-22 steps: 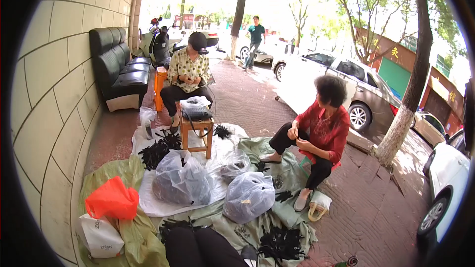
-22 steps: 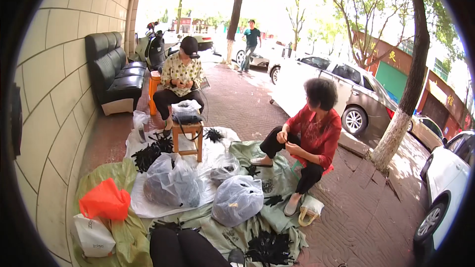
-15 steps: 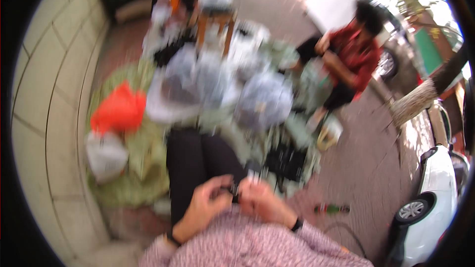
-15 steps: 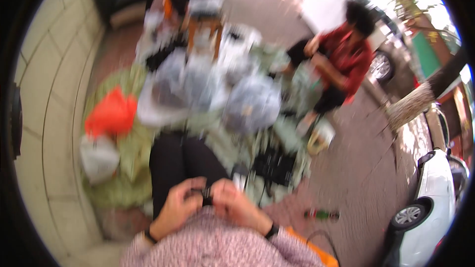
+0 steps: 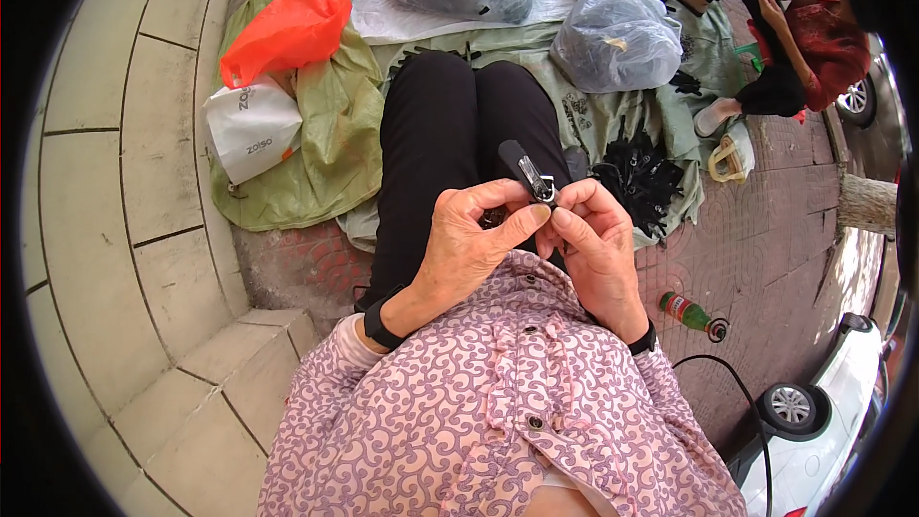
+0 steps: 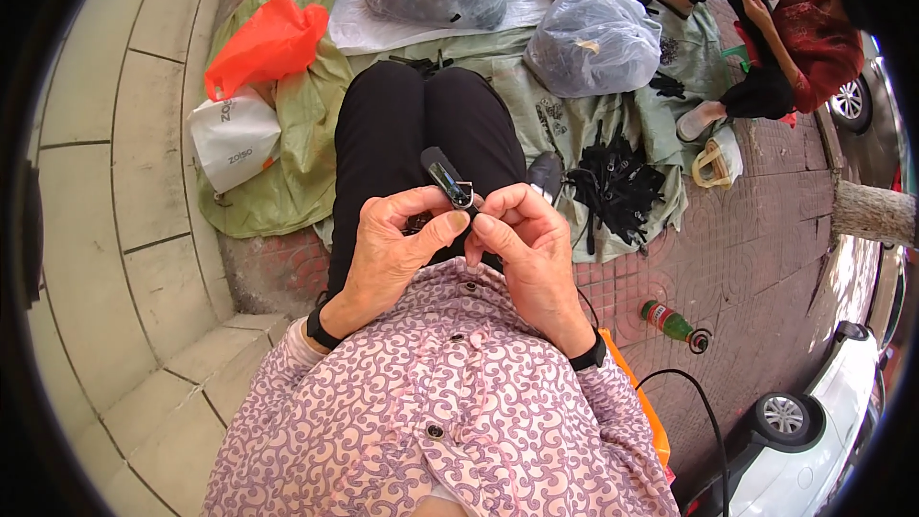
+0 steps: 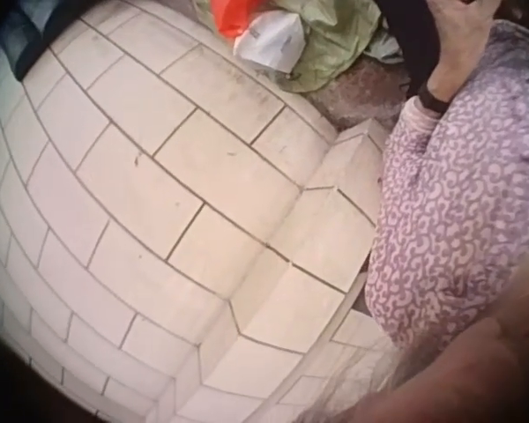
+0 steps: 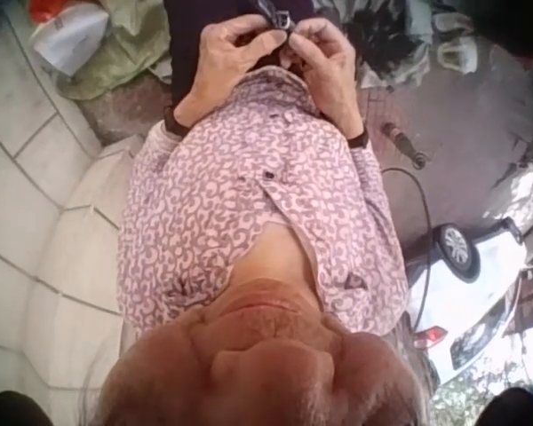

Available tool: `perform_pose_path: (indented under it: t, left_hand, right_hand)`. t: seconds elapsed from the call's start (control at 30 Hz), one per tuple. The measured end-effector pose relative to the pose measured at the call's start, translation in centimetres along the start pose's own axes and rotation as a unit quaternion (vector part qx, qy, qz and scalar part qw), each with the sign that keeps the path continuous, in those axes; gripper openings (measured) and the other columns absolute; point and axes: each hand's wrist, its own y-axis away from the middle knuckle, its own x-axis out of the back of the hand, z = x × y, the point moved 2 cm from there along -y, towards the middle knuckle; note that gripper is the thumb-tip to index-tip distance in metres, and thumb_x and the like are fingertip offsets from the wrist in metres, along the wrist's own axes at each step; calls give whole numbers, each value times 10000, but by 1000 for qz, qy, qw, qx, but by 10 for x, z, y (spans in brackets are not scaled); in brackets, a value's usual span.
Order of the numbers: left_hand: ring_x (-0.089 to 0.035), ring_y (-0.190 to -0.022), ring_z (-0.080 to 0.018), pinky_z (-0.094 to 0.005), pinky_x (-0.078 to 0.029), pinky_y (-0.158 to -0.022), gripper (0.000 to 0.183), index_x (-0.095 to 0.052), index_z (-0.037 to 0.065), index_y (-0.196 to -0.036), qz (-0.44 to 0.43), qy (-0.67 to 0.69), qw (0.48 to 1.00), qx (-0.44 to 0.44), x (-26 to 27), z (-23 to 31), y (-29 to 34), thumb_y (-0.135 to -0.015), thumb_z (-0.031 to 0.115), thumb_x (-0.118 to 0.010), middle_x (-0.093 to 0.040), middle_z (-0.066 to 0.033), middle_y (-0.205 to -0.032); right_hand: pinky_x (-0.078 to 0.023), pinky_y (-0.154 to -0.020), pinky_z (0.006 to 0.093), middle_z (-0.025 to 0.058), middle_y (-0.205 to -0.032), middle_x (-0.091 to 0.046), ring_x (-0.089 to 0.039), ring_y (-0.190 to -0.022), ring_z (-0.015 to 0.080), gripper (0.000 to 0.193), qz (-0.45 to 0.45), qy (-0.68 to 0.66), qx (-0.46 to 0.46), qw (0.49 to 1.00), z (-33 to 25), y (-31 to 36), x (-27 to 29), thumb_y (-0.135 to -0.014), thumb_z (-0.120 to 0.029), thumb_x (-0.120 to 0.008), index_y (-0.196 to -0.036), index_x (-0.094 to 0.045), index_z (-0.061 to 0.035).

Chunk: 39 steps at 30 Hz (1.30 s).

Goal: Manually assemble buckles onto black straps for footwear or bag manufacturing.

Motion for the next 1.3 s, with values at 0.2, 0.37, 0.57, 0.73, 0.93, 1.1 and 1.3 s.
perform_pose_path:
  t: [0.2,0.37,0.57,0.73,0.93,1.1,1.3]
  left_hand:
    - [-559,-660,-33,-201,-439,-585,105,-699,-4,-883,-12,-67,998,-18,2,5,-2,-865,97,-717,-648,6,-692]
    - [-552,-646,-35,-207,-430,-576,99,-685,-7,-863,9,-93,994,-53,2,-4,-3,-854,89,-708,-642,6,-690]
    - [-519,-604,-48,-225,-410,-559,112,-669,-10,-874,-30,-113,992,-52,3,-3,-5,-857,98,-694,-630,5,-699]
    - [-493,-544,-46,-223,-391,-506,102,-654,-3,-897,-102,-110,988,-33,2,1,-3,-893,99,-654,-645,-3,-729]
    - [-476,-483,-11,-183,-352,-426,132,-662,9,-902,-161,13,969,186,4,7,3,-935,126,-610,-655,-1,-684]
    - [-504,-549,-18,-190,-380,-485,157,-682,14,-843,-182,-54,966,173,7,7,8,-928,131,-620,-643,14,-666]
    - [-534,-615,-35,-201,-408,-556,151,-697,6,-843,-218,-37,962,160,7,1,18,-918,122,-636,-646,14,-669]
  right_hand:
    - [-524,-672,277,66,-854,-645,-636,-720,148,112,-10,8,-22,1000,0,0,0,-914,-82,-664,-949,-580,-16]
    - [-523,-771,271,60,-922,-651,-639,-812,133,130,-10,41,-27,999,0,0,2,-907,-72,-672,-994,-600,-8]
    - [-479,-854,245,29,-991,-620,-591,-944,98,279,-10,114,88,990,-10,-3,9,-896,-36,-673,-1163,-609,12]
    - [-503,-771,244,34,-928,-610,-615,-863,116,314,-40,110,63,991,-12,-2,12,-900,-3,-658,-1207,-599,32]
    - [-575,-746,307,93,-1000,-622,-680,-822,187,245,-129,27,7,991,-8,-1,13,-860,56,-669,-1102,-636,58]
    - [-589,-736,264,104,-946,-668,-689,-828,163,197,-118,115,10,986,-5,0,26,-809,75,-711,-1003,-686,50]
    - [-575,-650,242,107,-889,-672,-686,-758,152,218,-176,124,-2,977,-8,-3,30,-793,95,-711,-1005,-691,48]
